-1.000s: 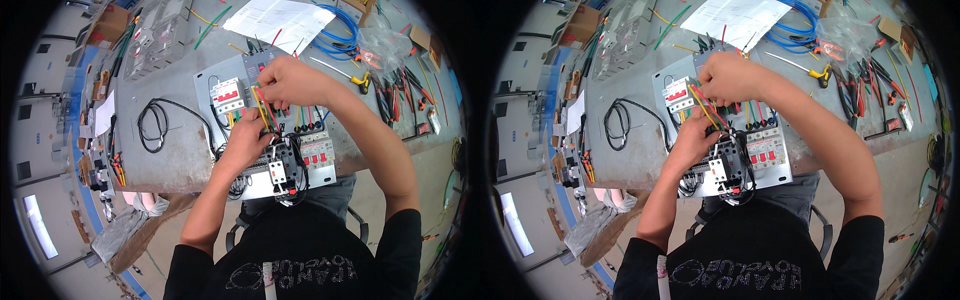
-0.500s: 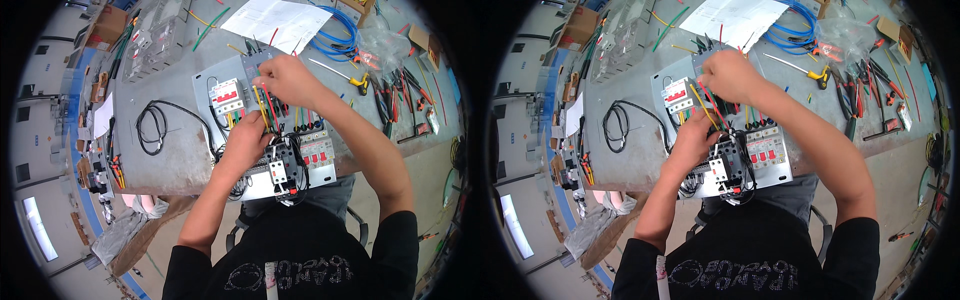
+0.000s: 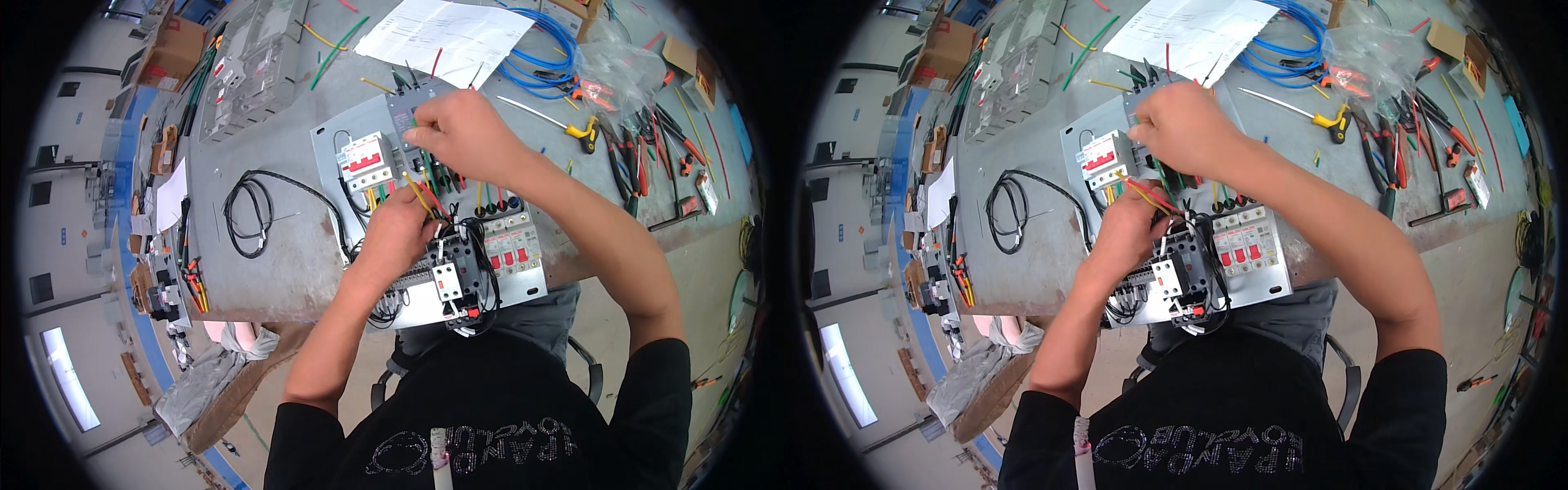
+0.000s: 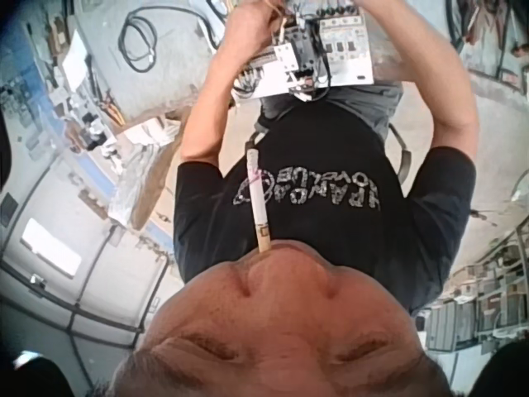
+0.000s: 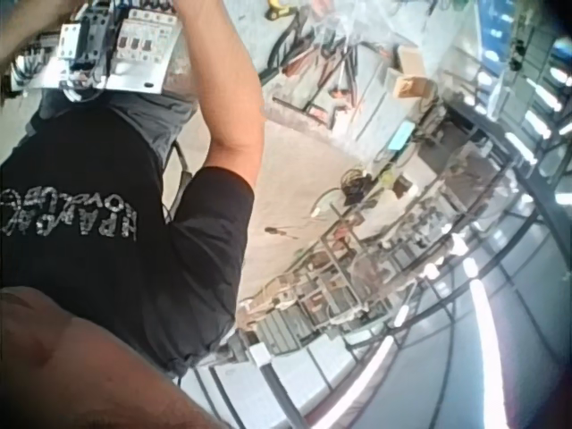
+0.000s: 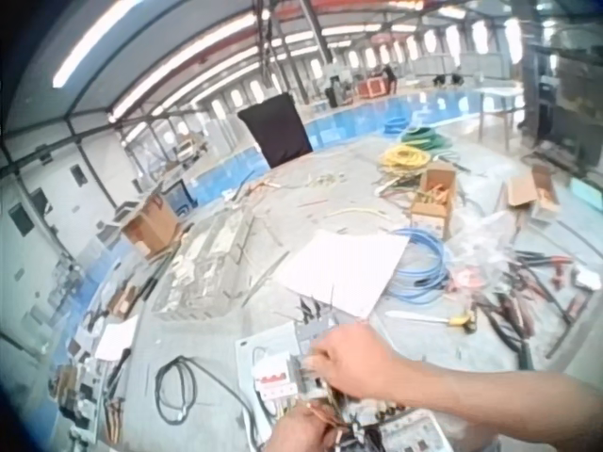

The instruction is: The person routes colored wires through holes in a metal electrical enclosure and connects them to terminals on a circuit breaker and other components. They use pliers to strip wire ends and a screwdriver to tighten connections.

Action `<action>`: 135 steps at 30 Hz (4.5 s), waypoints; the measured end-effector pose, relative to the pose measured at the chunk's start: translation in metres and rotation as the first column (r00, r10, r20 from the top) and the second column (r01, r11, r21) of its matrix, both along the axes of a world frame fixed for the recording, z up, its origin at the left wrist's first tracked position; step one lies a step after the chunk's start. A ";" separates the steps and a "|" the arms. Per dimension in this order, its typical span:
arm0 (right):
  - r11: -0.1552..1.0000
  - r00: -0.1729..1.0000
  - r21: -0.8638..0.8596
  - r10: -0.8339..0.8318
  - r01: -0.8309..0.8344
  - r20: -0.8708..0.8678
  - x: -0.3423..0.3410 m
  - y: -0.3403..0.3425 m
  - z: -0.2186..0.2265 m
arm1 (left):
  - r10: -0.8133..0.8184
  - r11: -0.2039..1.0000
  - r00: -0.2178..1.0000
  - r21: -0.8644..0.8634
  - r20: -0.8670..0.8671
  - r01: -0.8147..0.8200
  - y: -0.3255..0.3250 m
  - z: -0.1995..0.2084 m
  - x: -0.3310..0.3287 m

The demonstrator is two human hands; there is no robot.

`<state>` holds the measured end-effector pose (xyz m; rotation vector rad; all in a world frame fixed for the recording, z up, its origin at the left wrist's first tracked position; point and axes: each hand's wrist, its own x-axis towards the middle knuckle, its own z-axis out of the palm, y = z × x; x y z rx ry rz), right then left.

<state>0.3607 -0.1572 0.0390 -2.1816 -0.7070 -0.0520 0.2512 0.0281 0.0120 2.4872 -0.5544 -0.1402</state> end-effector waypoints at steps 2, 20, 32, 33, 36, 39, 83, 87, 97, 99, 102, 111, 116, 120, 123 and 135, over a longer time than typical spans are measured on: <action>0.998 0.994 -0.025 -0.058 0.056 -0.093 0.018 0.004 -0.009 | 0.004 1.000 1.000 0.006 -0.006 -0.004 -0.002 -0.002 0.000; 0.945 0.911 0.088 0.274 -0.315 0.309 -0.063 -0.004 0.028 | 0.036 0.998 0.987 -0.063 0.158 -0.026 0.000 -0.013 0.001; 0.991 0.989 0.115 -0.053 0.069 -0.136 0.021 0.015 -0.012 | 0.054 0.998 0.998 0.033 0.034 -0.055 -0.001 -0.013 0.004; 0.991 0.986 0.128 -0.015 0.037 -0.165 0.021 0.014 -0.008 | 0.068 0.997 0.997 0.024 0.022 -0.068 0.000 -0.012 0.004; 0.993 0.975 0.112 0.063 -0.039 -0.215 0.015 0.009 0.011 | 0.128 0.992 0.988 -0.002 -0.081 -0.129 -0.001 -0.008 0.002; 0.985 0.968 0.149 0.115 -0.082 -0.224 0.008 0.006 0.018 | 0.115 0.991 0.989 -0.057 -0.089 -0.121 0.000 -0.007 0.006; 0.963 0.940 0.238 0.190 -0.122 -0.284 -0.024 -0.009 0.007 | 0.165 0.939 0.961 -0.261 -0.222 -0.222 0.005 -0.014 0.005; 0.959 0.807 0.281 0.193 -0.036 -0.557 -0.021 -0.017 0.024 | 0.158 0.951 0.922 -0.196 -0.353 -0.238 0.005 -0.004 0.006; 0.977 0.909 0.077 0.214 -0.200 -0.357 -0.062 -0.032 0.044 | 0.116 0.883 0.954 -0.411 -0.277 -0.227 0.012 -0.005 0.004; 0.990 0.935 0.091 0.135 -0.111 -0.327 -0.058 -0.027 0.039 | 0.093 0.873 0.938 -0.426 -0.334 -0.238 0.015 -0.001 0.005; 0.978 0.922 0.197 0.015 0.067 -0.387 -0.047 -0.020 0.024 | 0.071 0.826 0.898 -0.479 -0.434 -0.297 0.016 -0.006 0.007; 0.982 0.894 0.160 -0.014 0.096 -0.448 -0.016 0.007 -0.004 | -0.047 0.763 0.897 -0.595 -0.440 -0.252 0.024 -0.024 0.016; 0.977 0.837 0.211 0.131 -0.019 -0.532 -0.025 -0.013 0.014 | -0.016 0.734 0.906 -0.621 -0.422 -0.276 0.018 -0.019 0.011; 0.979 0.824 0.199 0.146 -0.041 -0.548 -0.029 -0.020 0.011 | -0.030 0.752 0.896 -0.601 -0.443 -0.272 0.010 -0.005 0.009; 0.969 0.878 0.238 0.174 -0.071 -0.445 -0.031 -0.018 0.003 | 0.009 0.814 0.906 -0.522 -0.424 -0.253 0.007 -0.003 0.013; 0.942 0.934 0.330 0.175 -0.066 -0.312 -0.041 -0.020 -0.005 | 0.032 0.841 0.889 -0.468 -0.457 -0.271 0.009 -0.016 0.020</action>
